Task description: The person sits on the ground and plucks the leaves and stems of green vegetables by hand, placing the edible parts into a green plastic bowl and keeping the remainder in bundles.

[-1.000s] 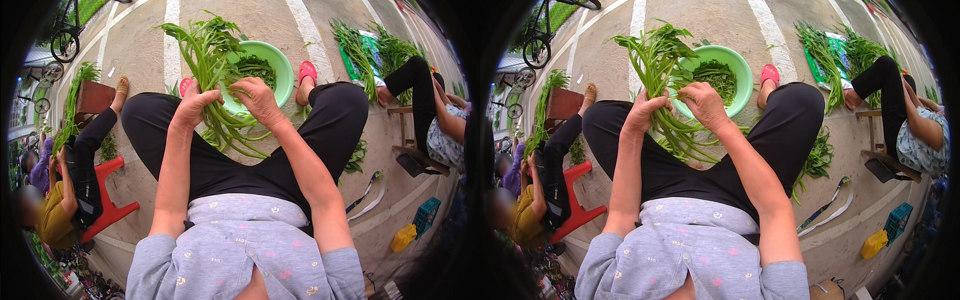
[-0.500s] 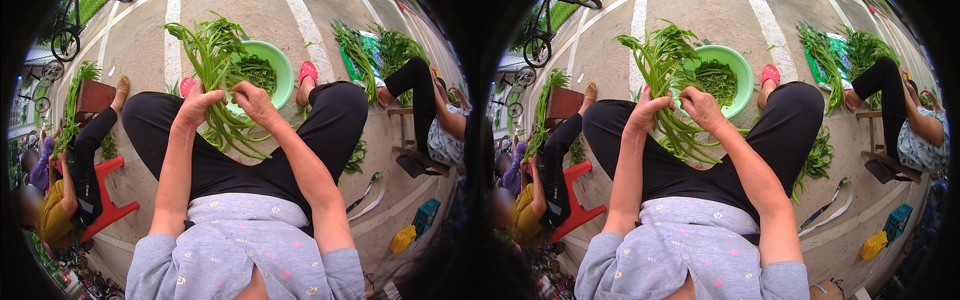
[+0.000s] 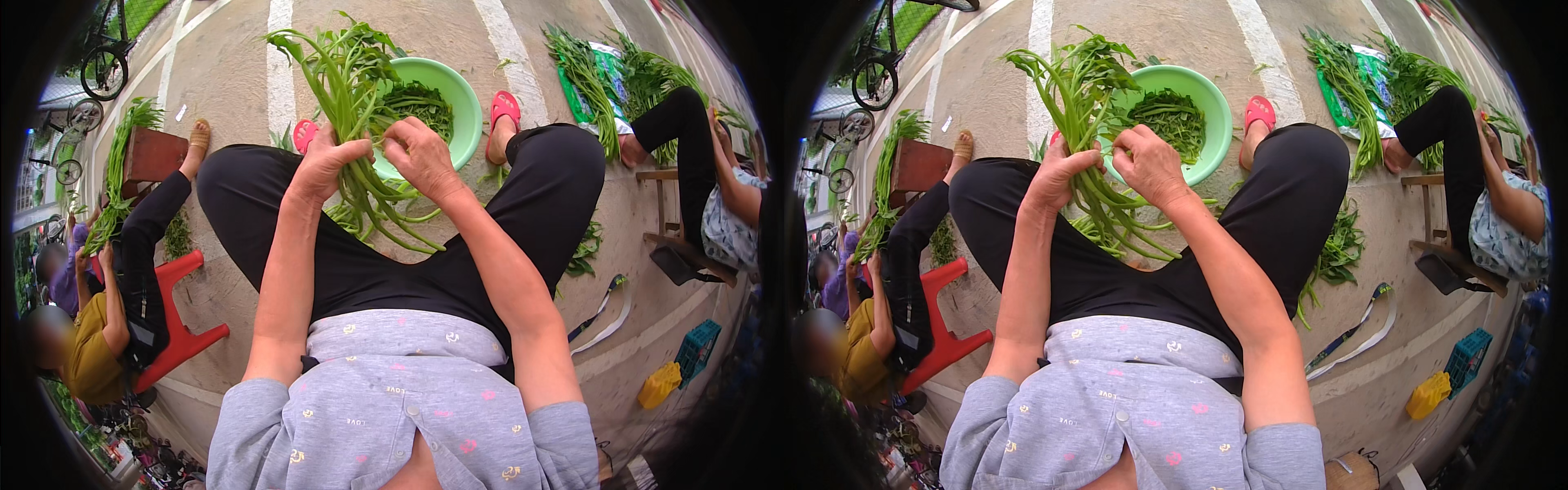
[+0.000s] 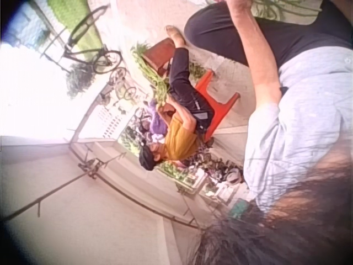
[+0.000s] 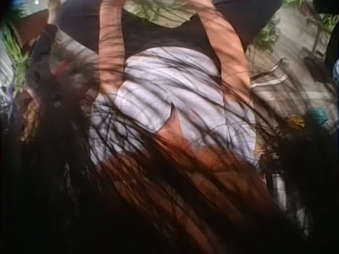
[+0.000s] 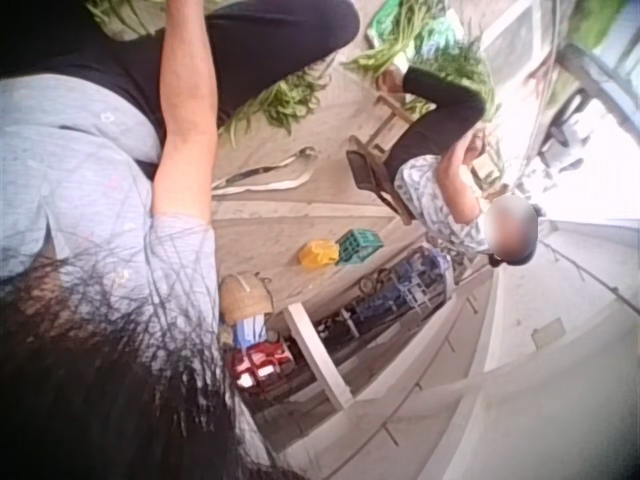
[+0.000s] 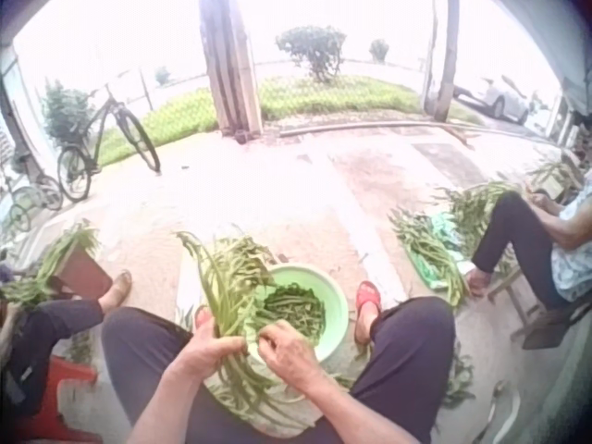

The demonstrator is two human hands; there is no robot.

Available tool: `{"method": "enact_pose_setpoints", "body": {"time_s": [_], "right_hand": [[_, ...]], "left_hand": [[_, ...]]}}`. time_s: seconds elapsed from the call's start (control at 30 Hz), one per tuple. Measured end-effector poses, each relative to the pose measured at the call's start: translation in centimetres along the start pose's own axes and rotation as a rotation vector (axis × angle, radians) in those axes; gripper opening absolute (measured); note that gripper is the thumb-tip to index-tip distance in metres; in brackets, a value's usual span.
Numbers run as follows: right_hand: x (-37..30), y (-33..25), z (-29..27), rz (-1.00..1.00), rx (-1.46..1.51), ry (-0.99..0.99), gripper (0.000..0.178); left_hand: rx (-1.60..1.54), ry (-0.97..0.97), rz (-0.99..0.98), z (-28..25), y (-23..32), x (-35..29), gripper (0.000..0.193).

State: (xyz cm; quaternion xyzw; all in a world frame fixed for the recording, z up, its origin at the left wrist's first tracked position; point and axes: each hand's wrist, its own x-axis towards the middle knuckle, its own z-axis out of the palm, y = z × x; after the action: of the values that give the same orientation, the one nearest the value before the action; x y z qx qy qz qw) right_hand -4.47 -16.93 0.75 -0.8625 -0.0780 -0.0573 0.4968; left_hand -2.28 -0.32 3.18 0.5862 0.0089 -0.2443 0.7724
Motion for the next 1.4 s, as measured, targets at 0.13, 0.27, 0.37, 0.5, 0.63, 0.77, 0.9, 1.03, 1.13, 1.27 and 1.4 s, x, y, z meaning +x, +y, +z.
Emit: {"method": "enact_pose_setpoints", "body": {"time_s": [0.13,0.27,0.37,0.5,0.63,0.77,0.9,1.03,1.13,1.27,1.4], "right_hand": [[0.0,0.4,0.7,0.148,0.137,0.064,0.013],[-0.1,1.4,1.4,0.203,0.217,0.128,0.016],[0.5,2.2,1.1,0.473,0.49,0.189,0.018],[2.2,3.6,-1.6,0.492,0.498,0.366,0.017],[1.7,4.4,-1.1,0.357,-0.09,0.449,0.022],[1.6,2.9,-2.2,0.468,-0.125,0.153,0.017],[0.9,3.6,0.0,0.222,0.168,0.028,0.023],[0.0,1.7,2.1,0.109,0.345,-0.286,0.057],[-0.3,2.2,2.7,0.104,0.338,-0.251,0.081],[0.1,1.0,2.4,0.087,0.26,-0.256,0.09],[0.4,0.9,1.6,0.195,0.375,-0.313,0.077]], "left_hand": [[0.008,-0.013,0.004,0.8,-0.5,0.3,0.031],[-0.003,-0.018,-0.014,0.7,-1.1,0.8,0.031],[0.007,-0.018,-0.029,0.9,-1.0,0.6,0.031],[-0.062,0.028,-0.024,0.4,-0.1,-0.4,0.029],[-0.102,0.058,-0.034,0.2,-0.5,0.2,0.029],[-0.126,0.103,-0.048,-0.1,-1.4,0.8,0.034],[-0.155,0.135,-0.036,-0.1,-2.7,1.7,0.035],[-0.143,0.177,-0.018,0.7,-3.8,2.3,0.033],[-0.221,0.235,-0.097,2.5,-2.8,2.1,0.035],[-0.383,0.176,-0.157,1.8,-2.8,2.6,0.028],[-0.073,0.142,-0.03,2.1,-2.2,2.6,0.035]]}}
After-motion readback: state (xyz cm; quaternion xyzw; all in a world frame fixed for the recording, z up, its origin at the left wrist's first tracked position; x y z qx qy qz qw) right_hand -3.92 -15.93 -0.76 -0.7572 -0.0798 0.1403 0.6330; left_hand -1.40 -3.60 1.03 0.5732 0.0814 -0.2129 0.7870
